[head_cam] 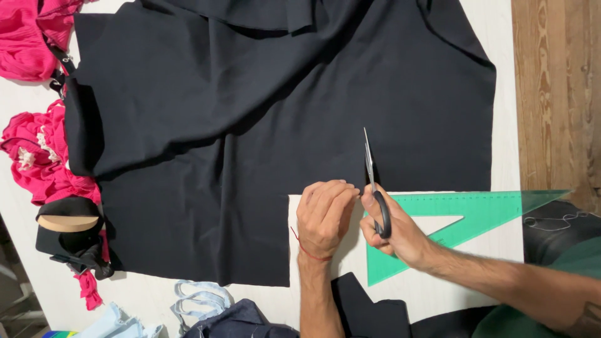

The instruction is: The person uses a green triangular ruler and scissors to cut rectangular pieces from a large sheet of black fabric on a white table. They repeatedly align the ruler, cut along its edge, and then fold or move the cut pieces aside.

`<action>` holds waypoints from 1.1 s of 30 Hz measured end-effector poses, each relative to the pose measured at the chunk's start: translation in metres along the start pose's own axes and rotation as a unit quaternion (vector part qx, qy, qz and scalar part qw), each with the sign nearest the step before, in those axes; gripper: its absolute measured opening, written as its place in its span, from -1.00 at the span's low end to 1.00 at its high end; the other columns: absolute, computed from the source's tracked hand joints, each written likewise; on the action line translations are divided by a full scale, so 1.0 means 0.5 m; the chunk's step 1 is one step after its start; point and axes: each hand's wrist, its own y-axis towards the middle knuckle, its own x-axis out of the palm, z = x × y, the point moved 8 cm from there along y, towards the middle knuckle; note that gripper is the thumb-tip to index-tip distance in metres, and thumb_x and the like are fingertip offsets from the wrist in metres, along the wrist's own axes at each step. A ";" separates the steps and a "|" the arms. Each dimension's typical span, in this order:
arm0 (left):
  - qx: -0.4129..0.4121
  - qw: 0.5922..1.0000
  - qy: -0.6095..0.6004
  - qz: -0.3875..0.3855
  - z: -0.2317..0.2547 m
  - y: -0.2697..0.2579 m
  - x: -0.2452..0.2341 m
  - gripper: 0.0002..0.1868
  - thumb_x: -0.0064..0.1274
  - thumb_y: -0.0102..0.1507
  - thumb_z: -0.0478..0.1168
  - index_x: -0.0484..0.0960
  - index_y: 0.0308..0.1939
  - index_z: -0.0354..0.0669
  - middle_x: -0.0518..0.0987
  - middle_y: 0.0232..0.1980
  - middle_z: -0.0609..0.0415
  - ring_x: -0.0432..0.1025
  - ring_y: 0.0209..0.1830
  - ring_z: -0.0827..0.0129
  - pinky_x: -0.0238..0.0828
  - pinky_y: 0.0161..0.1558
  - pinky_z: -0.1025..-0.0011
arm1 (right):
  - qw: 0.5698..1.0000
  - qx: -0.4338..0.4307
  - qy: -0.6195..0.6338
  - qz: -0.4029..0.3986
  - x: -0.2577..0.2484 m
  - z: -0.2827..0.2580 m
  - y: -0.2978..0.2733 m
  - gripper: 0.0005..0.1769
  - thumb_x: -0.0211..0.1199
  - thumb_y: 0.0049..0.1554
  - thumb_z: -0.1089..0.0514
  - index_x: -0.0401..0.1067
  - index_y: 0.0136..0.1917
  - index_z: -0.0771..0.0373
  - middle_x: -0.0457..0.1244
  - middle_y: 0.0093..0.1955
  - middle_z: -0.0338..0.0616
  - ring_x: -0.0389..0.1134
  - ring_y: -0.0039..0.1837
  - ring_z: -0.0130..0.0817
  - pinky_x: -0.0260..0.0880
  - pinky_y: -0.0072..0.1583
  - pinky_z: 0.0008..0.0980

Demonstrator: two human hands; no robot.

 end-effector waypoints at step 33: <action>-0.006 1.000 -0.005 -0.004 0.005 0.006 -0.005 -0.96 0.23 0.35 -0.36 0.76 -0.20 -0.23 0.72 -0.16 0.02 0.66 -0.16 0.11 0.63 -0.11 0.19 | 1.000 -0.011 0.028 -0.002 0.014 -0.027 0.015 -0.68 -0.11 0.49 -0.21 0.19 0.15 0.04 -0.01 -0.61 -0.20 -0.06 -0.66 -0.49 -0.09 -0.60 -0.60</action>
